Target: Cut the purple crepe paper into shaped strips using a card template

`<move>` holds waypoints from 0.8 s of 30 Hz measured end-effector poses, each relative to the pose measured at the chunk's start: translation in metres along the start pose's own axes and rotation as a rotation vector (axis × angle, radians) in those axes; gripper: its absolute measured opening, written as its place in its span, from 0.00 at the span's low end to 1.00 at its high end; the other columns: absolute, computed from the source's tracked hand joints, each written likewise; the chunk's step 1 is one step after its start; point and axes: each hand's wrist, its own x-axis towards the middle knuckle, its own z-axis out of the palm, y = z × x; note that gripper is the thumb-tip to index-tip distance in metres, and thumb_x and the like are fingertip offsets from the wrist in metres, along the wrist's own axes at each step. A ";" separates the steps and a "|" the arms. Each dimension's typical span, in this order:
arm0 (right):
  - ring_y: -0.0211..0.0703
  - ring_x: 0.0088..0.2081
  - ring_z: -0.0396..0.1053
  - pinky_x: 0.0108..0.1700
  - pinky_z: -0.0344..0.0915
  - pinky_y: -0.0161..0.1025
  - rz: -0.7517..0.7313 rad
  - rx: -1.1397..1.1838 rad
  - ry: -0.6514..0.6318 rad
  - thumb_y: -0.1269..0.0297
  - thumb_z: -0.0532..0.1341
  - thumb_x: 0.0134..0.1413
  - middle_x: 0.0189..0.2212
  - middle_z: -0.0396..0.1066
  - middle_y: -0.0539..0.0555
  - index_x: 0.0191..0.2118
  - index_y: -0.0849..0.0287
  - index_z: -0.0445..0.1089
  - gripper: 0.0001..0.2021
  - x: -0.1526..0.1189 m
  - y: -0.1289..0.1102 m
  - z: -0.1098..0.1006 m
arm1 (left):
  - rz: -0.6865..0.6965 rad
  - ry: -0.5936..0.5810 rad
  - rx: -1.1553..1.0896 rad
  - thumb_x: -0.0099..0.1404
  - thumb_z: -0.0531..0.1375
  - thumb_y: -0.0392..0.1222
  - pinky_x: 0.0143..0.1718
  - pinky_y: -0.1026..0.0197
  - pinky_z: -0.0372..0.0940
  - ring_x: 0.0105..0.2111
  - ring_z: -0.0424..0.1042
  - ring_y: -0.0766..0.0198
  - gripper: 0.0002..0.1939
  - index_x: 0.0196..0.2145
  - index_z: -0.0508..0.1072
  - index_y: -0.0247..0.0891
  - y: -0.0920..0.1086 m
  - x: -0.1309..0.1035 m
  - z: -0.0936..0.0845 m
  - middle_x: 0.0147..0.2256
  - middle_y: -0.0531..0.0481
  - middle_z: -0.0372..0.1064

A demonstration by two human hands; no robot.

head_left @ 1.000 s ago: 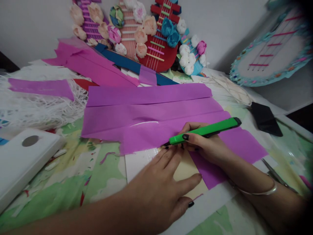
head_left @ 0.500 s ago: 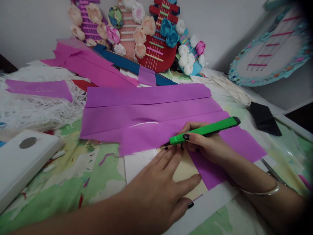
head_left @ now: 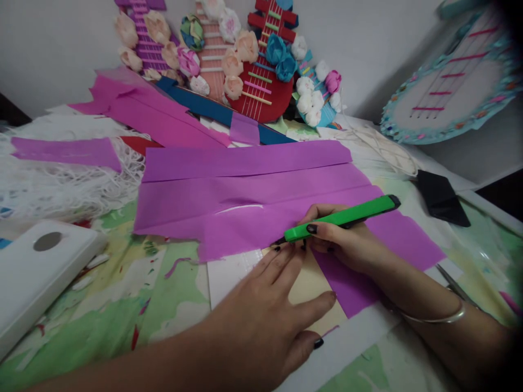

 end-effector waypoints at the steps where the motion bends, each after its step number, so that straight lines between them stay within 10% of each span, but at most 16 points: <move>1: 0.31 0.20 0.58 0.22 0.51 0.32 0.005 0.006 0.003 0.63 0.64 0.50 0.21 0.69 0.50 0.30 0.61 0.70 0.06 0.000 0.000 0.000 | -0.001 -0.001 -0.003 0.68 0.54 0.49 0.61 0.38 0.48 0.65 0.44 0.40 0.24 0.61 0.59 0.48 0.000 0.000 0.000 0.63 0.34 0.49; 24: 0.32 0.19 0.56 0.22 0.49 0.33 0.039 0.016 0.018 0.64 0.63 0.50 0.19 0.67 0.49 0.30 0.61 0.69 0.06 0.000 0.000 -0.003 | 0.001 0.008 -0.030 0.68 0.56 0.49 0.61 0.38 0.48 0.65 0.43 0.40 0.24 0.60 0.61 0.48 -0.001 0.002 -0.001 0.64 0.34 0.47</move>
